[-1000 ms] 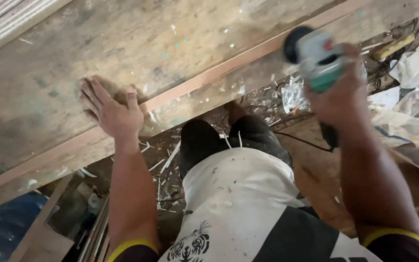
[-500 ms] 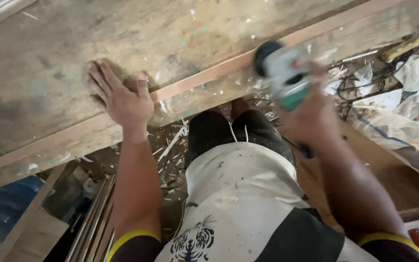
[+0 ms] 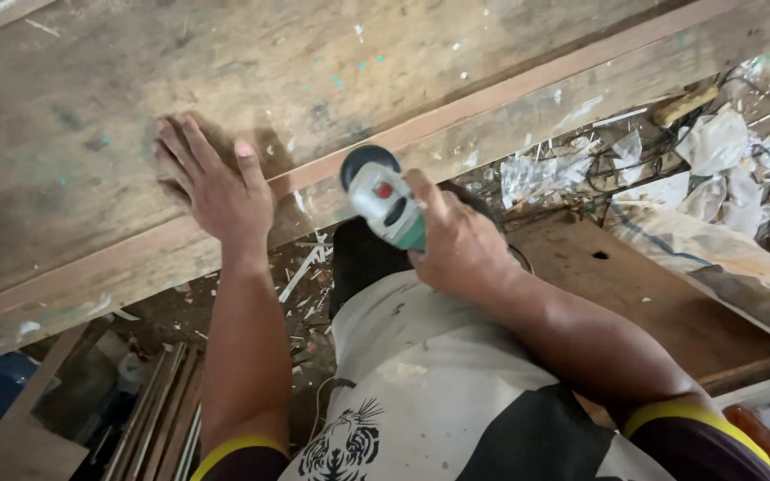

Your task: The person sands the surface and edges of a wooden board using a power sander.

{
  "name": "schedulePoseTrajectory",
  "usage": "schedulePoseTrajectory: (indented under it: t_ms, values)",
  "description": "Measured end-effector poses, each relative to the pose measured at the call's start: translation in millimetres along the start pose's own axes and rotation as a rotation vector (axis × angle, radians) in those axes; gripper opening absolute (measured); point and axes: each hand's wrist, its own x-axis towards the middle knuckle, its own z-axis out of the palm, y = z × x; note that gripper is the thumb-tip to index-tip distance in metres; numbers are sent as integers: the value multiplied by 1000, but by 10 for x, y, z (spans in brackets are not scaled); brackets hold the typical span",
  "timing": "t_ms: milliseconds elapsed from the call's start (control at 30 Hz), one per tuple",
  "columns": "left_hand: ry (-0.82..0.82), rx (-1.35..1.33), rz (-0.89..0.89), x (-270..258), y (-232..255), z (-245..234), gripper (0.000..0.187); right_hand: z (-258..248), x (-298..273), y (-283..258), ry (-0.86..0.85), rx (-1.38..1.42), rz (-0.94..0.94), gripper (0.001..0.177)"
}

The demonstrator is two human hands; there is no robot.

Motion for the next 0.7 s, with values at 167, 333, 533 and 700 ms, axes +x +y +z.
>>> schedulePoseTrajectory:
  t_ms: [167,333,533,700]
  values:
    - [8,55,-9,-21,41,-27,93,-372,-62,355,53,42,164,102]
    - [55,39,-12,-14,8,98,99,-882,-165,871,126,51,397,105]
    - [90,-23,11,22,19,51,114,-962,-127,1138,224,144,424,100]
    - [8,51,-87,61,-31,141,114,-923,-25,579,143,232,446,95]
